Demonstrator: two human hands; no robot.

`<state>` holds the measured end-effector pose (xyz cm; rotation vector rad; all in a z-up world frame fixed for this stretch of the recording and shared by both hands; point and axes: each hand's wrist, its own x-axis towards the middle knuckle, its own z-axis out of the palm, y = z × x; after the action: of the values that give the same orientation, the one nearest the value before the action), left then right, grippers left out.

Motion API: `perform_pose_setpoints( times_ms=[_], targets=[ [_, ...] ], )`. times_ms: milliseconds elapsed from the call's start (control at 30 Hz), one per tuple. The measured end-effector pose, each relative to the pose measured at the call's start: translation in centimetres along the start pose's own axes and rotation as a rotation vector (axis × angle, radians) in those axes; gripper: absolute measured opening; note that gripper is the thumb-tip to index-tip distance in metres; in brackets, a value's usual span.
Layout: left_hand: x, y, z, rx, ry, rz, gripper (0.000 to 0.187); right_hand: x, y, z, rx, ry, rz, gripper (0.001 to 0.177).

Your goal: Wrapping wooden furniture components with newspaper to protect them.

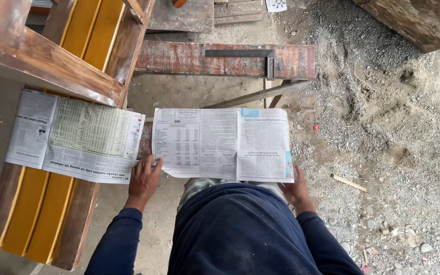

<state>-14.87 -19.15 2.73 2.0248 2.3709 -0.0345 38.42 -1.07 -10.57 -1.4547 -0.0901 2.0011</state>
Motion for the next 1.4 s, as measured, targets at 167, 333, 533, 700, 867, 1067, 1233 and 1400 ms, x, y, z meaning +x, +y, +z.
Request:
perform_pose_setpoints(
  times_ms=[167,333,533,700,867,1067,1233,1400],
  targets=[
    [-0.5,-1.6,-0.6,-0.240,-0.011,0.011,0.019,-3.9,-2.8,2.2,-0.047,0.101,-0.303,0.053],
    [1.4,-3.3,-3.7,-0.626,-0.028,-0.050,0.017,-5.5,-8.3,-1.1,-0.572,0.142,-0.617,0.045],
    [3.1,-8.3,-2.9,-1.069,-0.057,-0.212,0.017,-8.6,-15.1,1.0,-0.923,-0.024,-0.944,0.018],
    [3.8,-10.0,-2.4,-1.083,-0.038,-0.300,0.015,-12.5,-17.4,7.1,-1.314,-0.040,-0.833,0.008],
    [4.1,-9.6,-5.8,-1.307,0.245,-0.286,0.015,-15.3,-17.8,10.3,-1.212,-0.116,-0.929,0.017],
    [4.5,-8.9,-9.4,-1.554,0.327,-0.365,0.021,-14.5,-17.8,8.6,-1.004,-0.207,-0.922,0.011],
    [3.3,-9.1,-6.7,-1.516,0.313,-0.361,0.019,-12.7,-17.3,6.4,-0.974,-0.138,-0.796,0.015],
    [0.8,-8.4,-1.6,-1.297,0.326,-0.329,0.015,-9.2,-15.3,2.1,-0.734,-0.213,-0.690,0.015]
  ],
)
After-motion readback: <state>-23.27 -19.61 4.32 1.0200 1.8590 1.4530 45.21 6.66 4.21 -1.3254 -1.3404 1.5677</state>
